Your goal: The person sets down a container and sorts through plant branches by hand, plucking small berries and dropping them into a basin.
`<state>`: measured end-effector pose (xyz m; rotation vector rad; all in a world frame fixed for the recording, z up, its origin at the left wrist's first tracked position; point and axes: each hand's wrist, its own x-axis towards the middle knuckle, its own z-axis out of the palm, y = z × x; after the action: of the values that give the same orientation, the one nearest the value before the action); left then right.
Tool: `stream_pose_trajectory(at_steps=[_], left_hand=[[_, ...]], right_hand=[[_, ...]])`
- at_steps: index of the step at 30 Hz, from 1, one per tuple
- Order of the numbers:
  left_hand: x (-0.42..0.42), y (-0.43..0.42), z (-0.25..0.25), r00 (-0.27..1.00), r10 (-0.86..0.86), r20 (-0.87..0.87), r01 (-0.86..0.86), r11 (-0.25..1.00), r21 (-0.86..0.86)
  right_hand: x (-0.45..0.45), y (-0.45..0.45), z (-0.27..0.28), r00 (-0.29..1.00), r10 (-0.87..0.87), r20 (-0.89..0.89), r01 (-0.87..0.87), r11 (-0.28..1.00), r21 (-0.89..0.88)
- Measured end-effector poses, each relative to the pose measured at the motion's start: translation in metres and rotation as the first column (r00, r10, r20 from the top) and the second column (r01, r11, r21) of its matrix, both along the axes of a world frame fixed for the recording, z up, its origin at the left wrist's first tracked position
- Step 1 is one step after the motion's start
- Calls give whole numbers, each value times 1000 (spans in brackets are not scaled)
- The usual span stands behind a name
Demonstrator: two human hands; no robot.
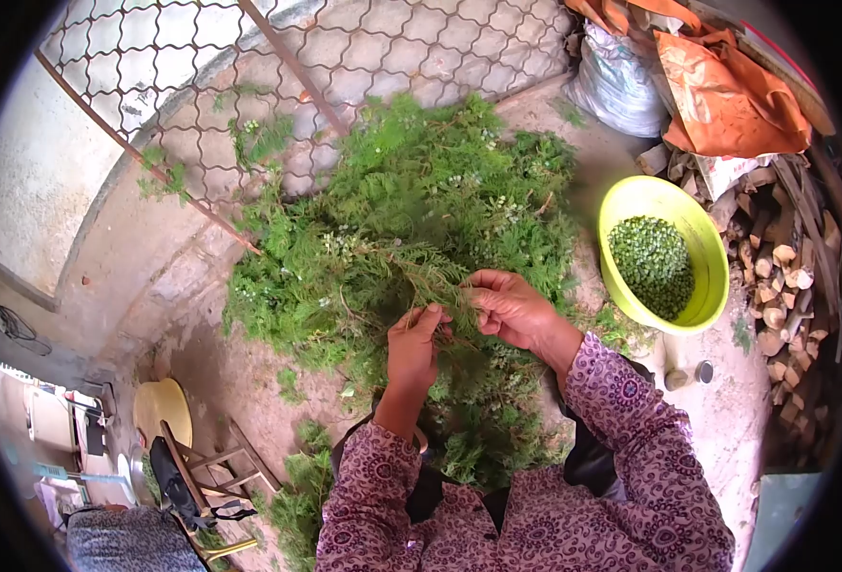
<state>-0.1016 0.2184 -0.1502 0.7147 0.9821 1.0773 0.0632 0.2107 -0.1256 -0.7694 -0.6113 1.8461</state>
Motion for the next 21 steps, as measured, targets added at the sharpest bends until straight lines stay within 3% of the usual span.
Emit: stream_pose_trajectory(at_steps=[4, 6, 10, 16, 18, 19, 21], left_hand=[[0, -1, 4, 1000, 17, 25, -17, 1000, 6], [0, -3, 6, 998, -3, 64, 5, 1000, -26], [4, -5, 1, 995, -37, 96, 35, 999, 22], [5, -8, 7, 998, -57, 27, 55, 997, 48], [5, -9, 6, 978, -69, 199, 76, 997, -24], [5, -10, 3, 978, -71, 198, 78, 997, -24], [4, -11, -3, 931, -222, 290, 193, 973, 127]], right_hand=[[0, -1, 4, 999, -20, 48, 21, 1000, -13], [-1, -1, 3, 988, 36, 152, -41, 999, 26], [-2, -3, 11, 997, -33, 69, 38, 997, -65], [4, -2, 7, 985, 93, 148, -96, 995, 17], [3, -4, 16, 855, -53, 516, -26, 989, 143], [1, -4, 10, 855, -54, 516, -24, 989, 143], [-6, -4, -12, 712, -333, 618, -42, 858, 512]])
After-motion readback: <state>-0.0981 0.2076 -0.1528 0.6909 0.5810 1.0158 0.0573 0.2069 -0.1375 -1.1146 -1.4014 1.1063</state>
